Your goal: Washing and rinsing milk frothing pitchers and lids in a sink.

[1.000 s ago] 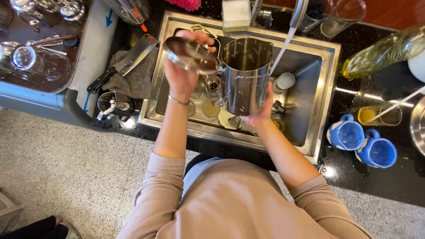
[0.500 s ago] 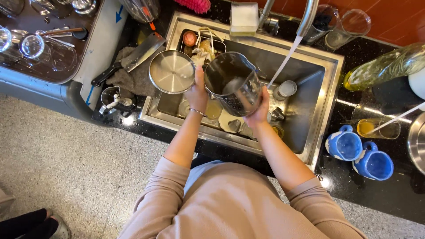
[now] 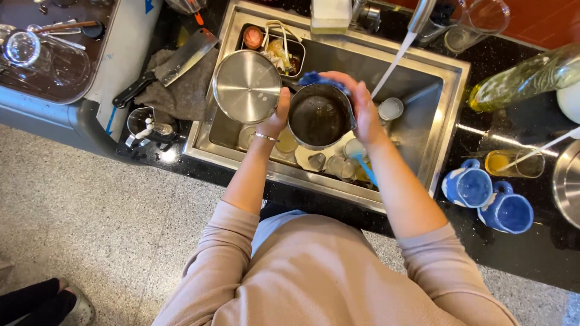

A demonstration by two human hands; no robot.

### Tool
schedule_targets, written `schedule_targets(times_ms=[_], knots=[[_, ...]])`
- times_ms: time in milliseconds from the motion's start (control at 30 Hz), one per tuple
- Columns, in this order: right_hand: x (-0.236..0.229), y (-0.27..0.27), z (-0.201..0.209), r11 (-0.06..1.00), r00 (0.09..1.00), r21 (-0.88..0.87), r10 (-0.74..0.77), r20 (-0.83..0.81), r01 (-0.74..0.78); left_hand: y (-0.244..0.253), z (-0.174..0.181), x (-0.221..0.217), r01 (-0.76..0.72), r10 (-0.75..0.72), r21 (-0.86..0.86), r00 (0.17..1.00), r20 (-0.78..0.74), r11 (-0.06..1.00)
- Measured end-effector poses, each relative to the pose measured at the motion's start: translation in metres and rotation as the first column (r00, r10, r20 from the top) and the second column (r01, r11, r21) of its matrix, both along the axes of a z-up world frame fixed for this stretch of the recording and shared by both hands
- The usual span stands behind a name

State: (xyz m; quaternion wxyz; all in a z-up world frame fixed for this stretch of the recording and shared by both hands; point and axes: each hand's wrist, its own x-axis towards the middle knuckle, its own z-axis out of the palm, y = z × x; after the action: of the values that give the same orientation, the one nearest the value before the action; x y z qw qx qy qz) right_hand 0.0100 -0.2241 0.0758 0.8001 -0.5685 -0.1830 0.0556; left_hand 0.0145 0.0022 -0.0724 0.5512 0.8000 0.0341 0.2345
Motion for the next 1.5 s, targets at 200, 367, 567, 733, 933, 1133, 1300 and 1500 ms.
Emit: schedule_targets(times_ms=[200,367,567,733,933,1133,1300,1500], knots=[[0.015,-0.019,-0.100,0.890,0.748,0.190,0.452,-0.486,-0.414,-0.018,0.000,-0.005,-0.016,0.047,-0.138,0.974,0.223,0.990],[-0.028,-0.030,-0.173,0.925,0.624,0.343,0.172,-0.762,0.164,0.009,-0.111,0.003,-0.092,0.084,0.055,0.988,0.130,0.994],[-0.036,-0.039,-0.195,0.208,0.659,0.960,0.751,-0.036,-0.185,-0.013,0.034,-0.015,0.000,-0.148,-0.486,0.952,-0.267,0.874],[-0.023,-0.043,-0.134,0.828,0.799,0.478,0.061,-0.599,0.294,-0.028,0.025,-0.016,0.210,-0.287,-0.305,0.928,-0.239,0.929],[-0.023,-0.047,-0.160,0.878,0.888,0.418,-0.017,-0.460,0.234,-0.045,0.035,-0.030,-0.178,-0.427,-0.899,0.832,-0.355,0.401],[-0.019,-0.030,-0.202,0.797,0.885,0.531,-0.010,-0.465,0.288,-0.036,0.095,-0.040,0.014,-0.506,-0.965,0.853,-0.125,0.262],[-0.027,-0.035,-0.236,0.638,0.956,0.757,0.111,-0.273,0.142,-0.019,0.058,-0.034,0.340,-0.584,-0.906,0.800,0.138,0.251],[-0.032,0.004,-0.046,0.752,0.828,-0.348,-0.524,0.201,0.560,-0.028,0.052,-0.018,0.523,-0.536,-0.797,0.785,0.311,0.303]])
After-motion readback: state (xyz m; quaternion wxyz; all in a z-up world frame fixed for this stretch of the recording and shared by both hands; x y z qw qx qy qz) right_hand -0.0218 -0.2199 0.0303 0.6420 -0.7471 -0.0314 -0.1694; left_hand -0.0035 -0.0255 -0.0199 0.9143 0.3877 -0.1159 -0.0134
